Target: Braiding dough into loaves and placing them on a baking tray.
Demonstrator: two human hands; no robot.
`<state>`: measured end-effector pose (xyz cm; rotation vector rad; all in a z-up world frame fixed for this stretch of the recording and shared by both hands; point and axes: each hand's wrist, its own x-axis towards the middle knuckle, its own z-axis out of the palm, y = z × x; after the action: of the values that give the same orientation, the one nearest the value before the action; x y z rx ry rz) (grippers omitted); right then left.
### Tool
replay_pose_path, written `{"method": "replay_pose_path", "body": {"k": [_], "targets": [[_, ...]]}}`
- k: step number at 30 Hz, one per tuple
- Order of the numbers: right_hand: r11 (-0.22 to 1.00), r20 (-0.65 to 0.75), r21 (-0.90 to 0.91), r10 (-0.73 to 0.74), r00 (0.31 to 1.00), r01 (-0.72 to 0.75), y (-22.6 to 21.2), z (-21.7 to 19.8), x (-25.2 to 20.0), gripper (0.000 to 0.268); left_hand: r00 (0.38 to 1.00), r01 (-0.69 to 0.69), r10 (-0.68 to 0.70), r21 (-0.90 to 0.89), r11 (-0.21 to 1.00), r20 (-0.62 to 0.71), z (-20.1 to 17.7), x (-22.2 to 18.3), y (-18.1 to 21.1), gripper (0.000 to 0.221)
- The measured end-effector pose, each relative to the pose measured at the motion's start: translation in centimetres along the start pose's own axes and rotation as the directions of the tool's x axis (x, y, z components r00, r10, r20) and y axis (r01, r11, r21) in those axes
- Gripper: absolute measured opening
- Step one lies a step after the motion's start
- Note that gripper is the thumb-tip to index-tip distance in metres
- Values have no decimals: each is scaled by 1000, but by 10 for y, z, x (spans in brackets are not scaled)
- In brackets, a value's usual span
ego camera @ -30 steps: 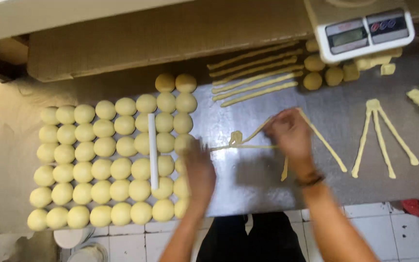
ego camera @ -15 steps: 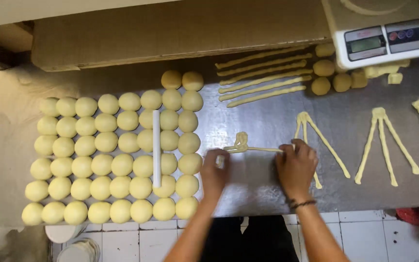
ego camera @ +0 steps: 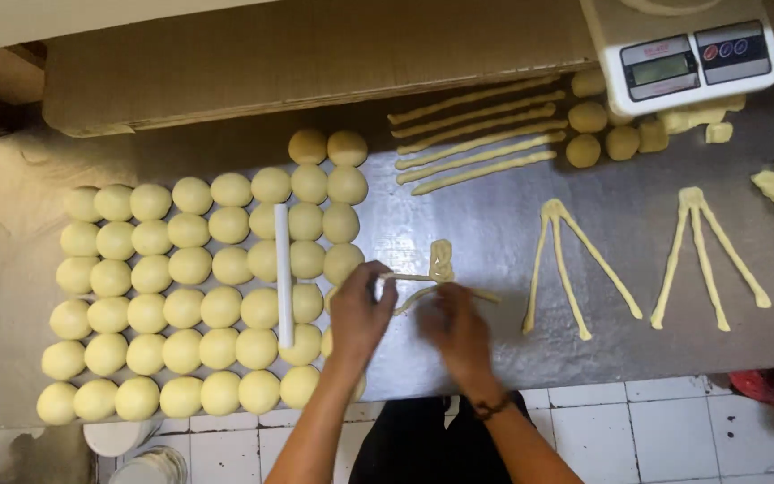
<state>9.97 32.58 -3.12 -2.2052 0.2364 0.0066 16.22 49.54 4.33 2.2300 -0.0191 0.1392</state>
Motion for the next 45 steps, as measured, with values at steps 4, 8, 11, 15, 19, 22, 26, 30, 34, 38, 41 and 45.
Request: {"method": "replay_pose_path", "body": {"k": [4, 8, 11, 15, 19, 22, 26, 30, 34, 38, 41, 45], "targets": [[825, -171, -566, -119, 978, 2, -3, -59, 2, 54, 991, -12, -6, -134, 991, -135, 27, -23, 4, 20], [952, -232, -289, 29, 972, -97, 33, -64, 29, 12, 981, -116, 86, 169, 979, 172, 129, -86, -48, 32], [914, -192, 297, 339, 921, -275, 6, -69, 37, 11, 864, -369, 396, -146, 918, 312, 72, -81, 5, 56], [995, -225, -52, -91, 970, 81, -17, -26, 10, 17, 996, -64, 80, 273, 960, -45, 28, -49, -11, 37], [836, -45, -433, -395, 918, 338, -19, 13, -3, 36, 991, -52, 54, 23, 998, -125, 22, -23, -2, 18], [955, 10, -145, -261, 965, 259, -2, 6, -10, 29, 995, 38, -50, -141, 989, -81, 27, -21, 6, 16], [794, -139, -601, -219, 966, 94, 9, -37, 5, 44, 983, 90, -119, -201, 975, -141, 67, -54, 2, 22], [956, -183, -262, 83, 980, -130, 7, -50, 24, 14, 964, -263, 264, 54, 963, -14, 89, -64, 33, 11], [989, -131, -138, -65, 989, 47, -2, -28, 8, 22, 937, -102, 166, -215, 971, 307, 77, -86, 26, 33], [792, 19, -500, -395, 918, 351, -12, -15, -9, 40, 992, 20, -25, 42, 999, 127, 60, -77, -20, 15], [774, 126, -537, -319, 939, 336, -14, -18, -14, 52, 994, 105, -108, 179, 978, 11, 53, -52, -15, 19], [888, -95, -422, -245, 965, 184, -5, -39, 9, 19, 998, -16, 25, 160, 987, -51, 59, -49, 2, 6]]}}
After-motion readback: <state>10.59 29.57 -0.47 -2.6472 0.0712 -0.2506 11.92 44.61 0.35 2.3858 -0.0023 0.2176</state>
